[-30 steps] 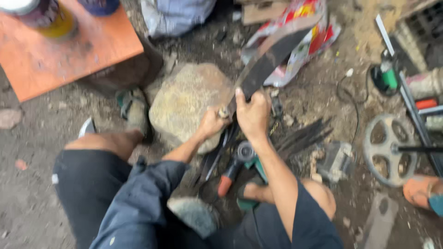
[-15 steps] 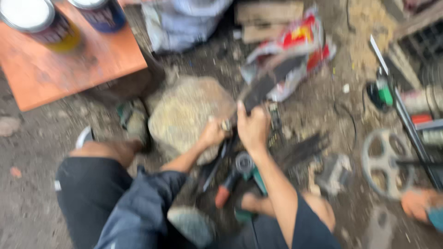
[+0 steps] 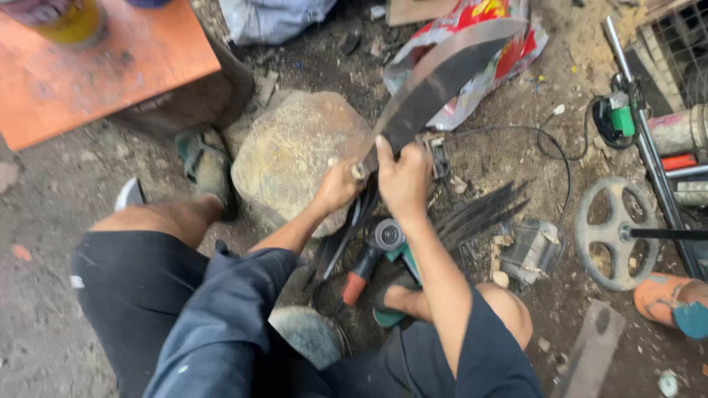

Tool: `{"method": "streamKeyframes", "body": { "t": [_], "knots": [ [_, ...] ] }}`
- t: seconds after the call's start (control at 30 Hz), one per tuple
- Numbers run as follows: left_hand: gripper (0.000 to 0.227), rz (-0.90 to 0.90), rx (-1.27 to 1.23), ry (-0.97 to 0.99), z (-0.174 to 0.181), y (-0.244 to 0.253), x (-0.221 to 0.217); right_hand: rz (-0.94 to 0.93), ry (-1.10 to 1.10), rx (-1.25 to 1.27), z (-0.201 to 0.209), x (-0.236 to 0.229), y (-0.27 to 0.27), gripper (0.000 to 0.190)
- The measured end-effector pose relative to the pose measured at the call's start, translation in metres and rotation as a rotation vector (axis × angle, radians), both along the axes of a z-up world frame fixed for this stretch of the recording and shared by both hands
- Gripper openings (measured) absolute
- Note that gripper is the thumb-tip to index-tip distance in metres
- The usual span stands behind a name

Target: The person inserts a metal blade into a wooden handle, then uses a power drill to secure the fit. They repeatedly test the assembly and use an angle grinder to smooth the blade's edge.

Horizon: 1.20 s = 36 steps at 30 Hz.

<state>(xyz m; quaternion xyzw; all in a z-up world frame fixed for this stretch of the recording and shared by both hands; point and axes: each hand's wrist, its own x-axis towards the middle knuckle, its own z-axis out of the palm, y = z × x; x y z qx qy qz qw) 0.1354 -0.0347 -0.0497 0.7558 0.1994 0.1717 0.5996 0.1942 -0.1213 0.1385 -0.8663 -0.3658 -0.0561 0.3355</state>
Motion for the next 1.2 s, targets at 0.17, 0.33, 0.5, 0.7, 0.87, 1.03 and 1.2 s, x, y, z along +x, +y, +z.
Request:
{"method": "streamKeyframes", "body": {
  "t": [0.17, 0.33, 0.5, 0.7, 0.87, 1.03, 1.2],
  "knots": [
    [0.054, -0.058, -0.051, 0.040, -0.024, 0.000, 0.002, -0.188, 0.257, -0.217, -0.035, 0.022, -0.001, 0.052],
    [0.113, -0.318, -0.114, -0.117, 0.003, 0.052, 0.007, 0.004, 0.218, -0.009, -0.038, 0.034, -0.005, 0.036],
    [0.065, -0.370, -0.531, -0.226, 0.061, 0.091, 0.015, 0.338, 0.204, -0.089, -0.052, 0.047, -0.011, 0.048],
    [0.016, -0.010, -0.591, -0.320, 0.120, 0.104, 0.041, 0.330, 0.615, -0.240, -0.065, 0.054, -0.022, 0.095],
    [0.013, 0.045, -0.676, -0.390, 0.178, 0.147, 0.038, 0.491, 1.227, 0.191, -0.035, 0.010, -0.016, 0.065],
    [0.030, 0.013, -0.902, -0.468, 0.197, 0.160, 0.006, 0.573, 1.358, 0.392, 0.006, -0.044, -0.012, 0.045],
    [0.058, 0.120, -1.117, -0.626, 0.204, 0.164, -0.008, 0.619, 1.491, 0.526, 0.036, -0.063, -0.007, 0.048]
  ]
}}
